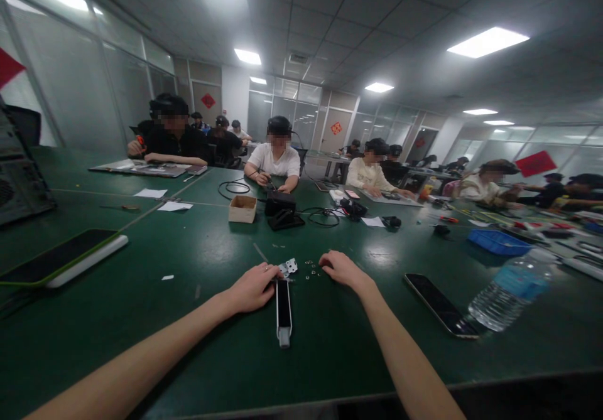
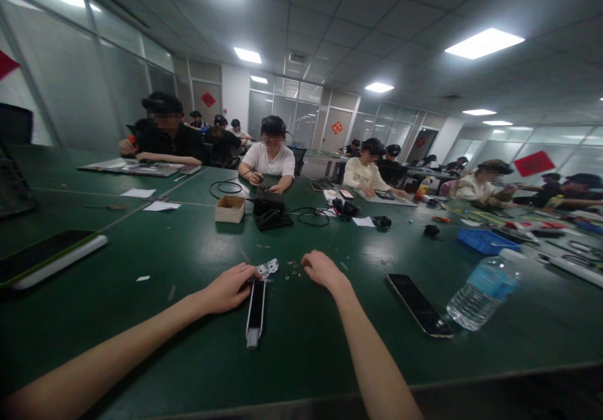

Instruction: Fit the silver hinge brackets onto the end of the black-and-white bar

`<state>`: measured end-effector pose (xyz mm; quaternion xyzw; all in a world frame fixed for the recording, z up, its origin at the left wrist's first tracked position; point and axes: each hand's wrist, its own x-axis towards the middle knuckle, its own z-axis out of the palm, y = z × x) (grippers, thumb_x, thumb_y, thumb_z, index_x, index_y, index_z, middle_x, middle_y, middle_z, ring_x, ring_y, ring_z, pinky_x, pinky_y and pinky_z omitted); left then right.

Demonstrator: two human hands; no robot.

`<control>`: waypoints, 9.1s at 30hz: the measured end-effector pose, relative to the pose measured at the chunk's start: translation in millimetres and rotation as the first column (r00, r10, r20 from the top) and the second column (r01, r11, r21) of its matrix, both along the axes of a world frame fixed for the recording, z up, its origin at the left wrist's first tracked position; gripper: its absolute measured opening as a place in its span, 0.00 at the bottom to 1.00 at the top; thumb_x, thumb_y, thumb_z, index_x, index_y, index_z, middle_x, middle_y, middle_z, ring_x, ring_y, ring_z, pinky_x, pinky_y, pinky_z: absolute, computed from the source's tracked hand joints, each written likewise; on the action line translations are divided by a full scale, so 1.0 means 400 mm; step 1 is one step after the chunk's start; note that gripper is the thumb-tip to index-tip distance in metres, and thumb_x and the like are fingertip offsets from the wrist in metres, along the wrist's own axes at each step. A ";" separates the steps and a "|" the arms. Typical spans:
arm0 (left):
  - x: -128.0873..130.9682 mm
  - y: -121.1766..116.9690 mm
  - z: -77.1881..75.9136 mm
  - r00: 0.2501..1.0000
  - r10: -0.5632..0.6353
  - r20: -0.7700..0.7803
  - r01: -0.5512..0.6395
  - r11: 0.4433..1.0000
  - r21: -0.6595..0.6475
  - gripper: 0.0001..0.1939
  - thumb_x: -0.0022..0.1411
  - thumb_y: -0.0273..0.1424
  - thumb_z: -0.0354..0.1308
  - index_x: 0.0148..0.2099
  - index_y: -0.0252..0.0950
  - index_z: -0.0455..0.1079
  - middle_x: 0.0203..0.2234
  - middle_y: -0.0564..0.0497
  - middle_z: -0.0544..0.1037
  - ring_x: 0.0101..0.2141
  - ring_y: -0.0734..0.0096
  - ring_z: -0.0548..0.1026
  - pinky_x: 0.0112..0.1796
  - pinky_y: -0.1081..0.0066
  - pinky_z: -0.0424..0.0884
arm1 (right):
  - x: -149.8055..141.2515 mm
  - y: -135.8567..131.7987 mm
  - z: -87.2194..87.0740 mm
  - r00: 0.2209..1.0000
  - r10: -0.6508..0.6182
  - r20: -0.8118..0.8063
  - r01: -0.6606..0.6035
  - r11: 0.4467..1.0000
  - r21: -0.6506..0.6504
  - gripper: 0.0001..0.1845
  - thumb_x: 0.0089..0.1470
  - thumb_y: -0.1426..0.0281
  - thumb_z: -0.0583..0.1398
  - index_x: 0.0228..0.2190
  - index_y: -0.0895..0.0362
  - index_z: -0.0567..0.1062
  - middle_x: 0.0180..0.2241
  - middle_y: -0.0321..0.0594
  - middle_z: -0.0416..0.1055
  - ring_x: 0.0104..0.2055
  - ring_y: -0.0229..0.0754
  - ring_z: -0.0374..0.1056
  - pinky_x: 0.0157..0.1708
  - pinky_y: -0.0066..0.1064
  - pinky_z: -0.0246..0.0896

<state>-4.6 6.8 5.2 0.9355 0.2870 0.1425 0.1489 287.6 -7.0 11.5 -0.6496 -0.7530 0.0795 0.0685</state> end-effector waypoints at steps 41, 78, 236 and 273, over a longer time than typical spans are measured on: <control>-0.001 -0.012 0.016 0.999 0.017 -0.031 -0.017 1.000 -0.012 0.13 0.61 0.25 0.49 0.48 0.39 0.64 0.44 0.48 0.71 0.44 0.64 0.69 0.45 0.66 0.67 | -0.091 -0.014 0.004 0.996 0.057 -0.063 -0.043 0.975 0.216 0.05 0.52 0.71 0.56 0.28 0.58 0.71 0.30 0.40 0.69 0.32 0.38 0.64 0.33 0.28 0.56; 0.008 -0.003 -0.007 1.000 -0.014 0.018 0.012 0.993 0.117 0.13 0.57 0.22 0.50 0.45 0.37 0.64 0.39 0.48 0.72 0.41 0.63 0.70 0.42 0.66 0.68 | -0.162 -0.044 -0.005 0.899 0.375 -0.227 -0.322 0.917 0.236 0.01 0.46 0.75 0.60 0.26 0.59 0.72 0.27 0.36 0.68 0.29 0.35 0.62 0.30 0.25 0.56; 0.005 -0.009 0.006 1.000 -0.020 -0.005 0.020 0.996 0.088 0.12 0.59 0.23 0.50 0.46 0.36 0.64 0.40 0.47 0.72 0.41 0.63 0.70 0.43 0.64 0.67 | -0.158 -0.040 0.008 0.939 0.329 -0.105 -0.315 0.940 0.127 0.05 0.52 0.71 0.60 0.31 0.57 0.77 0.32 0.40 0.70 0.37 0.41 0.64 0.38 0.31 0.55; 0.004 -0.006 -0.004 0.999 -0.027 0.021 0.025 0.995 0.097 0.12 0.59 0.23 0.49 0.45 0.37 0.64 0.39 0.48 0.72 0.40 0.63 0.69 0.41 0.66 0.67 | -0.165 -0.042 0.001 0.915 0.307 -0.263 -0.282 0.951 0.129 0.05 0.55 0.74 0.58 0.32 0.55 0.74 0.34 0.38 0.72 0.38 0.40 0.66 0.40 0.31 0.59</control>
